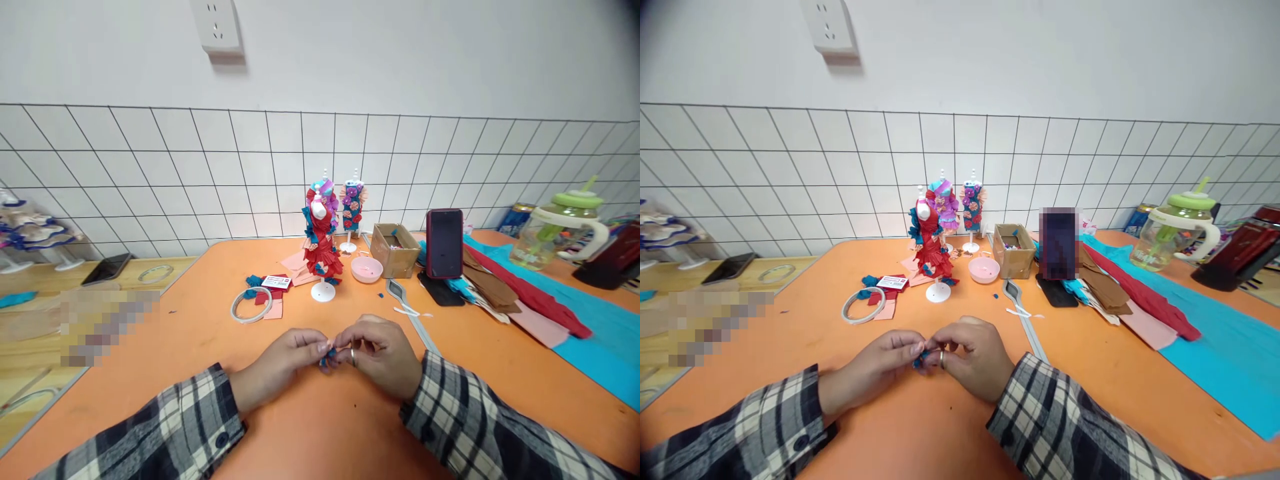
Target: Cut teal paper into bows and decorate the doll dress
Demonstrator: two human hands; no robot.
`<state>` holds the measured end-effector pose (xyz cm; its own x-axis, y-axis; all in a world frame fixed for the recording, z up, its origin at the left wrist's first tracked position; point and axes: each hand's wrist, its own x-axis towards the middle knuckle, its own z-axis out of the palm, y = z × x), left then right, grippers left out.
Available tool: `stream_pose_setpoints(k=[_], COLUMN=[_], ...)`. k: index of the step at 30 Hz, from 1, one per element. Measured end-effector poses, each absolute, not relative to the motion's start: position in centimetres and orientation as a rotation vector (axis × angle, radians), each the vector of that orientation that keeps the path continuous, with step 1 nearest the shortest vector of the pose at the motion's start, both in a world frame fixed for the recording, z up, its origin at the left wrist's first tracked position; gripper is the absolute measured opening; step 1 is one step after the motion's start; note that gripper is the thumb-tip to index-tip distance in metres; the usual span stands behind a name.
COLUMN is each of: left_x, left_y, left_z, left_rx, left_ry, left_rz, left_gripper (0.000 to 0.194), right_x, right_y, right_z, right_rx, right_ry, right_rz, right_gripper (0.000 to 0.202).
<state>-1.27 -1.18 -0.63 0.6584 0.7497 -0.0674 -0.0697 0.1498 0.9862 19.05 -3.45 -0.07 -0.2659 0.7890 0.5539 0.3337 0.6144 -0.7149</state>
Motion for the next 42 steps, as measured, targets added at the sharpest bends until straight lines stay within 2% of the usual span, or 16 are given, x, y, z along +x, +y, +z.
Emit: stream_pose_setpoints(k=[3, 8, 17, 25, 42], left_x=[-1.4, -1.4, -1.4, -1.4, -1.2], left_y=[-0.7, -0.5, -0.6, -0.3, -0.5], left_z=[-0.7, -0.5, -0.5, -1.0, -0.8], left_rx=[1.188, 1.101, 1.128, 1.168, 1.282], left_ry=[0.726, 0.741, 0.753, 0.83, 0.863], left_rz=[0.788, 0.859, 0.856, 1.016, 0.938], left_gripper=[0.024, 0.022, 0.021, 0.028, 0.028], right_x=[19.4, 19.5, 19.4, 19.1, 18.9], right_y=[-3.3, -3.4, -3.4, -3.5, -3.7], right_z=[0.3, 0.7, 0.8, 0.2, 0.5], right_rx=[-1.107, -1.299, -1.347, -1.229, -1.207], right_ry=[-1.775, -2.113, -2.307, -2.194, -2.174], right_rz=[0.694, 0.736, 0.845, 1.242, 1.167], right_gripper=[0.021, 0.019, 0.026, 0.025, 0.024])
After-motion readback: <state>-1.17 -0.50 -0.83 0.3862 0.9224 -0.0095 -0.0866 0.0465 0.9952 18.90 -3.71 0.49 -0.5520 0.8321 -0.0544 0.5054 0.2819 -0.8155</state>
